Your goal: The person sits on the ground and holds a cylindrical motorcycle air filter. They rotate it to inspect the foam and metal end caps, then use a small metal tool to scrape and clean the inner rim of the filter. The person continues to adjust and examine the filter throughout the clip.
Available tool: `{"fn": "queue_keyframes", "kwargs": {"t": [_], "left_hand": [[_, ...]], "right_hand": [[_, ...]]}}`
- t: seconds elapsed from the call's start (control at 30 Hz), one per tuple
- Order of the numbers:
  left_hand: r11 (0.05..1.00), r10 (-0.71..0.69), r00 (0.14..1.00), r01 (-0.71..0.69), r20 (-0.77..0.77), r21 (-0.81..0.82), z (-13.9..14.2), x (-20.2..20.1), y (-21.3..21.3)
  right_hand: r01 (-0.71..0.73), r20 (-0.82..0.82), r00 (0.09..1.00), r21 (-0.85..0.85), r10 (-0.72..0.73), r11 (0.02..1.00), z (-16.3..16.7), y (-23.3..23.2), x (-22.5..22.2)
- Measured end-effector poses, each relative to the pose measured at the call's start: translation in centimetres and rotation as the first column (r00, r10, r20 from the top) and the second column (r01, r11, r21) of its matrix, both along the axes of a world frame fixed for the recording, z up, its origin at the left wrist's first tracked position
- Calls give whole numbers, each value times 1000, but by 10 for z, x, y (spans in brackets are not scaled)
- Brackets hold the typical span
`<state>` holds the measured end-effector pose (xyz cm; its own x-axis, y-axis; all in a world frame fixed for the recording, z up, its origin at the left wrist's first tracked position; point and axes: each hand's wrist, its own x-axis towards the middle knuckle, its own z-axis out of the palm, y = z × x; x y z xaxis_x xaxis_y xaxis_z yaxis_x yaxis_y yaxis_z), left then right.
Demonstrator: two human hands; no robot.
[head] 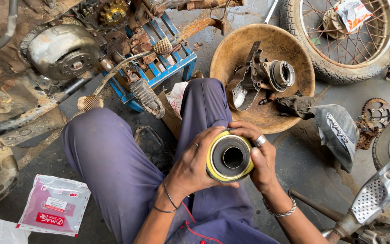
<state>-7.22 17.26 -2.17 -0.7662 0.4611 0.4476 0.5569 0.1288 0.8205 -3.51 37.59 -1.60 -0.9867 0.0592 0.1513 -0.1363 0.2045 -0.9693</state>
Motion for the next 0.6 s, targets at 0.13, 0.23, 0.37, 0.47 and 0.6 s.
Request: {"fn": "queue_keyframes", "kwargs": {"t": [0.13, 0.23, 0.37, 0.47, 0.6], "left_hand": [[1000, -2, 1000, 2, -10, -22, 0, -6, 1], [1000, -13, 1000, 13, 22, 13, -2, -8, 3], [998, -32, 998, 29, 62, 47, -4, -9, 0], [998, -25, 998, 22, 52, 58, -5, -10, -1], [999, -13, 999, 11, 44, 48, -6, -9, 1]], "right_hand": [[37, 46, 998, 65, -40, 997, 2, -8, 0], [100, 62, 993, -4, -99, 995, -3, -17, 0], [99, 62, 994, -170, -89, 981, -9, -22, 2], [60, 24, 998, -255, -56, 965, -17, -23, -1], [23, 19, 1000, -254, -19, 967, -23, -21, -2]]}}
